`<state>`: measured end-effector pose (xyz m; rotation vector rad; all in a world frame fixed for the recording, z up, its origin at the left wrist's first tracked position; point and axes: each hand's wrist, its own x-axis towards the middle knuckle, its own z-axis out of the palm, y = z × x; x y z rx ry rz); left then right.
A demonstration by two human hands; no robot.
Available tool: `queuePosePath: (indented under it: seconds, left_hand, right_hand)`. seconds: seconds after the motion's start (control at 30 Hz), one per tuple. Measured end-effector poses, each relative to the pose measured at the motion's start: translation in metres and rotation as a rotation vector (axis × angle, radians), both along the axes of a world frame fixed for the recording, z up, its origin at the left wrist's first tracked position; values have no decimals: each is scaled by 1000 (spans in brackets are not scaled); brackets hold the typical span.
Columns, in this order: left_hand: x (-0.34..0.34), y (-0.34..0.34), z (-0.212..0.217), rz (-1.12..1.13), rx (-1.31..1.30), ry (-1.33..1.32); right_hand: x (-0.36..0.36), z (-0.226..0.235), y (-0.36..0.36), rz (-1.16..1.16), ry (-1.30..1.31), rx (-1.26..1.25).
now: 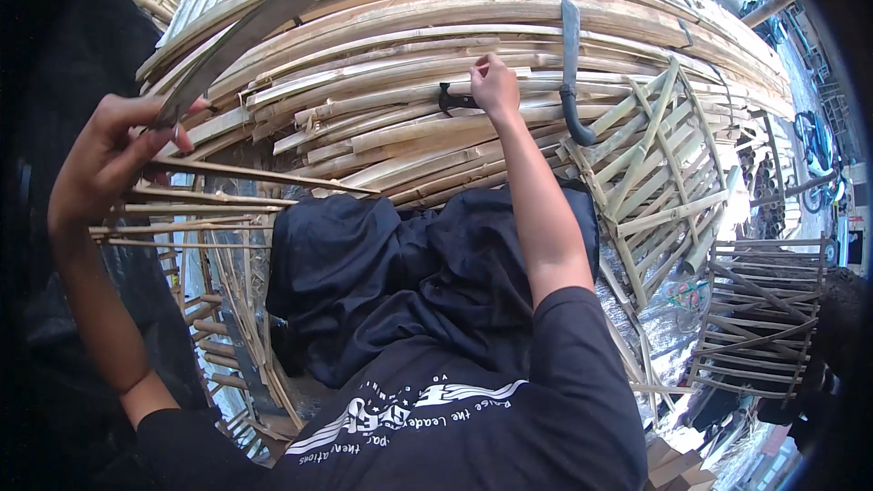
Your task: The person assembles a bamboo structure by weaving and securing bamboo slats with a handheld tool.
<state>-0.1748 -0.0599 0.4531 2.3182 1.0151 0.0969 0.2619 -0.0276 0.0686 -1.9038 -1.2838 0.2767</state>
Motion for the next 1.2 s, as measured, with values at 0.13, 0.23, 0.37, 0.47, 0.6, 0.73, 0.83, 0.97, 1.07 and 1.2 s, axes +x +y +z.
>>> queuePosePath:
  seconds: [0.13,0.23,0.37,0.47,0.6,0.73,0.83,0.97,1.07,1.2]
  left_hand:
    - [-2,-2,-2,-7,35,-67]
    - [8,-2,0,30,-48,-90]
    - [12,4,-3,-1,-66,-120]
    - [3,6,2,30,-47,-53]
    - [4,13,-1,51,-75,-49]
    - [1,8,-1,73,11,-27]
    - [2,15,-4,35,26,-34]
    - [1,14,-8,80,-31,-77]
    - [-4,11,-7,83,-10,-71]
    - [14,9,4,70,-68,15]
  right_hand:
    - [8,-4,26,-103,-274,-72]
    - [20,4,48,-242,-287,-352]
    - [40,8,60,-355,-222,-488]
    - [39,6,65,-328,-169,-456]
    - [56,-2,61,-307,-126,-339]
    - [59,3,65,-277,167,-205]
    - [79,0,75,-105,420,38]
    - [74,36,66,69,726,90]
    - [61,72,62,131,760,58]
    - [47,120,61,290,694,201]
